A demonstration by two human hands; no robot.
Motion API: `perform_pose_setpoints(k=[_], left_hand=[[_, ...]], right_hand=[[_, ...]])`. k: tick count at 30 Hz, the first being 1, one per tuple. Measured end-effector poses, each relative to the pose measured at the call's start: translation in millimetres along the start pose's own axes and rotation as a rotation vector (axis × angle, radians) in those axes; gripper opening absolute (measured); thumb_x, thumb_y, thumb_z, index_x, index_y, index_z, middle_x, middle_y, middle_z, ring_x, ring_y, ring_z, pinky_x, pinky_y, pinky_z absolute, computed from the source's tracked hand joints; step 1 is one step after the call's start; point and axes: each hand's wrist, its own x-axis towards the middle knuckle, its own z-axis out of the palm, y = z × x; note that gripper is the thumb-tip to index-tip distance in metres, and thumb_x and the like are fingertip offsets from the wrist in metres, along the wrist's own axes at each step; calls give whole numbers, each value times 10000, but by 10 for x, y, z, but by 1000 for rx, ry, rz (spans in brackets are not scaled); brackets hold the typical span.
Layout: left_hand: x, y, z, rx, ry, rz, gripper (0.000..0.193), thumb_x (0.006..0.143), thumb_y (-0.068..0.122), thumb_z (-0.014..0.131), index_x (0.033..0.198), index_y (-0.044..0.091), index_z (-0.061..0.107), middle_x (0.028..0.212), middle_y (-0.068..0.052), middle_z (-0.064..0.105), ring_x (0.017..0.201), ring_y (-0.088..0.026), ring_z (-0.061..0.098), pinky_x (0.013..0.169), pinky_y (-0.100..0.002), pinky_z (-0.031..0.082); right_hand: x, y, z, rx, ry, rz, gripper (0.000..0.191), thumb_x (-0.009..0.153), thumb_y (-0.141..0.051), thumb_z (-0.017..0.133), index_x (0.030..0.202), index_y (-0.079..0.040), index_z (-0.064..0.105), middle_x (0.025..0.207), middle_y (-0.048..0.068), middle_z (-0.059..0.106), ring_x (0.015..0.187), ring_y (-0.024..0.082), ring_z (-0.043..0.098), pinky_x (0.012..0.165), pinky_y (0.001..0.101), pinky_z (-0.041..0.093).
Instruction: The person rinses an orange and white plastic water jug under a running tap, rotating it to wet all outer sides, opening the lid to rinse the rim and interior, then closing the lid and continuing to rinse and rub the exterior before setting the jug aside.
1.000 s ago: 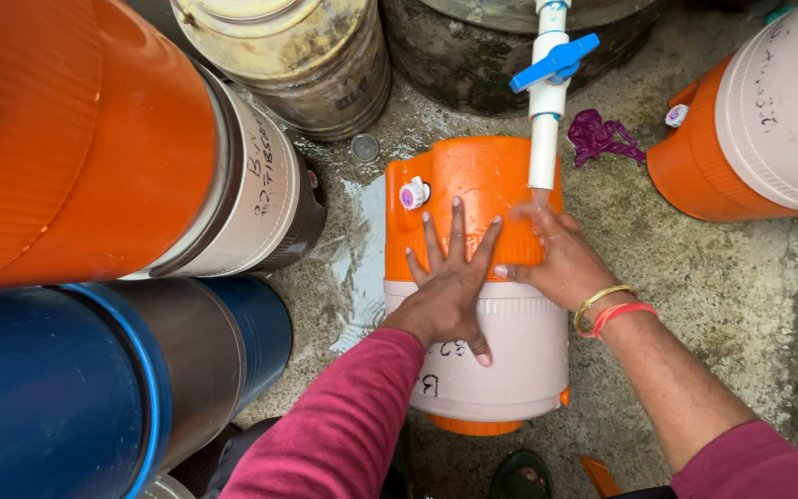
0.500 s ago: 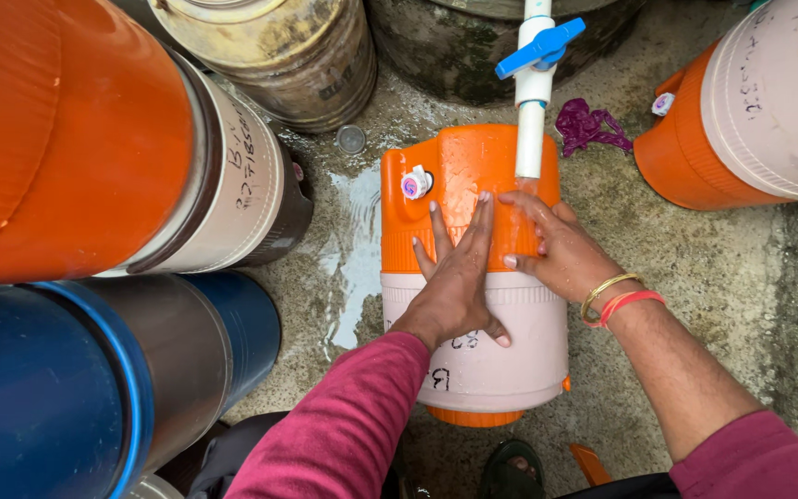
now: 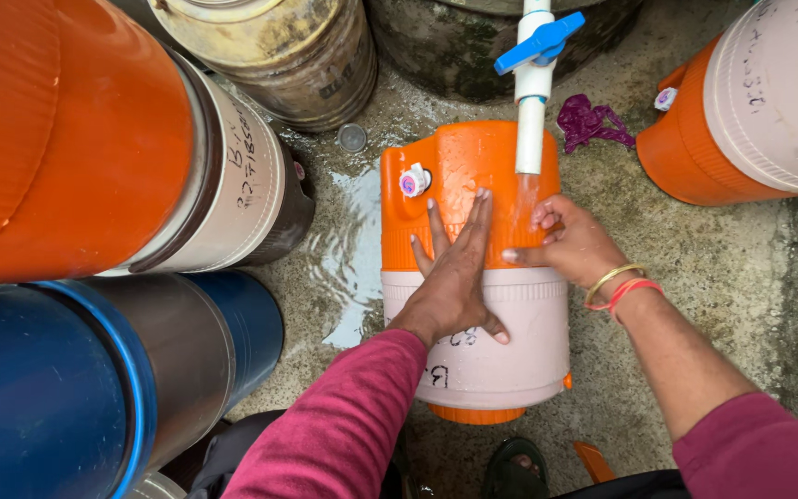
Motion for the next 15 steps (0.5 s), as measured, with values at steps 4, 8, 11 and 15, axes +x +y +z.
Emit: perform_pose_setpoints(k=[4,8,11,15], left_hand=[[-23,25,3,-7,2,10,1781,296,241,1063,1601,174,-148,1743,-10,-56,1521,-462,-285,1132,-758,-99],[-16,40,7,-6,2,16,1779,294,238,1066,1599,168,-141,1739,-20,-49,1523,-467,-278,1129,-764,-104],[-8,37,12,-10,-2,17,1771,287,231,1065,1604,174,-118,1741,-25,-44,1524,-471,-273,1129,-766,-98],[-6,26,24,-31,9,27,1776,276,222,1062,1606,172,-114,1740,-23,-30,1525,-470,-271,1128,-768,-106]], right_hand=[[89,152,-26,369,-52,82,293,813,-194,814,981,-98,594,868,-32,565,690,87,480,595,261,414],[120,153,-67,583,-118,182,229,791,-149,766,937,-128,591,836,-47,591,626,50,483,539,215,388],[132,111,-12,306,-1,76,223,806,-106,758,945,-82,586,809,-24,556,637,65,483,528,243,393],[115,71,20,263,48,132,177,864,-169,729,951,-72,608,789,-22,555,628,71,475,516,247,385]])
